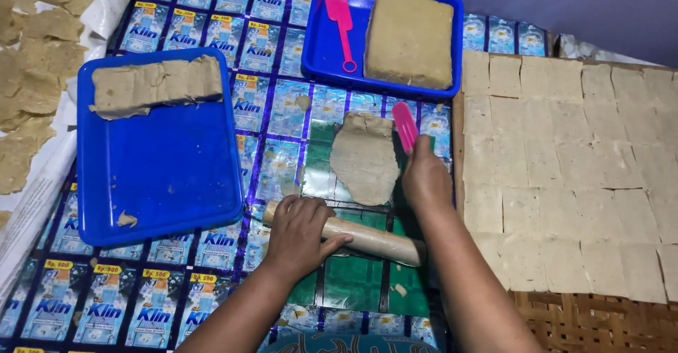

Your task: Rolling out dough with a rolling pin and cutting it into square pieces for snack preparation.

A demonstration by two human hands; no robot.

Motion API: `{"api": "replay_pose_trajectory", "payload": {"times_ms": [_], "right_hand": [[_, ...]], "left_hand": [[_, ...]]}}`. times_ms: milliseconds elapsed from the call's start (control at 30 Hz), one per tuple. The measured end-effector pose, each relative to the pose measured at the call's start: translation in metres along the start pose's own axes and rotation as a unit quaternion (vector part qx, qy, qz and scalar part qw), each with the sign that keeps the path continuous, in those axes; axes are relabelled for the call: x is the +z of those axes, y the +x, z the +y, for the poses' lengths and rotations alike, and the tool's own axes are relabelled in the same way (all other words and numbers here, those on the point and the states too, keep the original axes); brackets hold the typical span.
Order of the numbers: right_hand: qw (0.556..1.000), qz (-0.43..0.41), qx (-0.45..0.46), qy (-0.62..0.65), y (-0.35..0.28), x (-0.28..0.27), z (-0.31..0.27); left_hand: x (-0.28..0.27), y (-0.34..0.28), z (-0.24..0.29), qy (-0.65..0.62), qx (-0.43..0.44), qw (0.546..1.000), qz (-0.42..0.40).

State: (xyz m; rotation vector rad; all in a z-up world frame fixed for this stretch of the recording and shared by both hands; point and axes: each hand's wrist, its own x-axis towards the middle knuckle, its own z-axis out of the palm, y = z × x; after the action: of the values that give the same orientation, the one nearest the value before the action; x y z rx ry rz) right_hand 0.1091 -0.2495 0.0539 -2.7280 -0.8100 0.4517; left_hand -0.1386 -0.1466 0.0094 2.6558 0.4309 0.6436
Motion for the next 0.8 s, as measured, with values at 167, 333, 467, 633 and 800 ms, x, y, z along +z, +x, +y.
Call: {"api": "replay_pose_trajectory", "payload": {"times_ms": [167,333,467,633,800], "right_hand": [[1.000,-0.007,-0.025,0.011,0.005,0.013,-0.012],[0.996,0.015,-0.050,-0.074,0.017,0.043,-0.011],[0.997,0.027,-0.047,-0.052,0.028,0.050,-0.008],[0.997,0.021,-0.041,-0.065,0.035,0.067,0.005],[0.998,0.042,0.033,0.044,0.011,0.053,0.020]], "left_hand": [[0.003,0.001,0.000,0.012,0.008,0.999,0.029],[0.001,-0.001,0.001,0.010,0.017,0.999,0.050],[0.003,-0.003,0.000,0.019,0.022,0.997,0.074],[0.003,-0.007,0.001,0.023,0.035,0.995,0.094],[0.002,-0.006,0.003,0.034,0.037,0.992,0.113]]}}
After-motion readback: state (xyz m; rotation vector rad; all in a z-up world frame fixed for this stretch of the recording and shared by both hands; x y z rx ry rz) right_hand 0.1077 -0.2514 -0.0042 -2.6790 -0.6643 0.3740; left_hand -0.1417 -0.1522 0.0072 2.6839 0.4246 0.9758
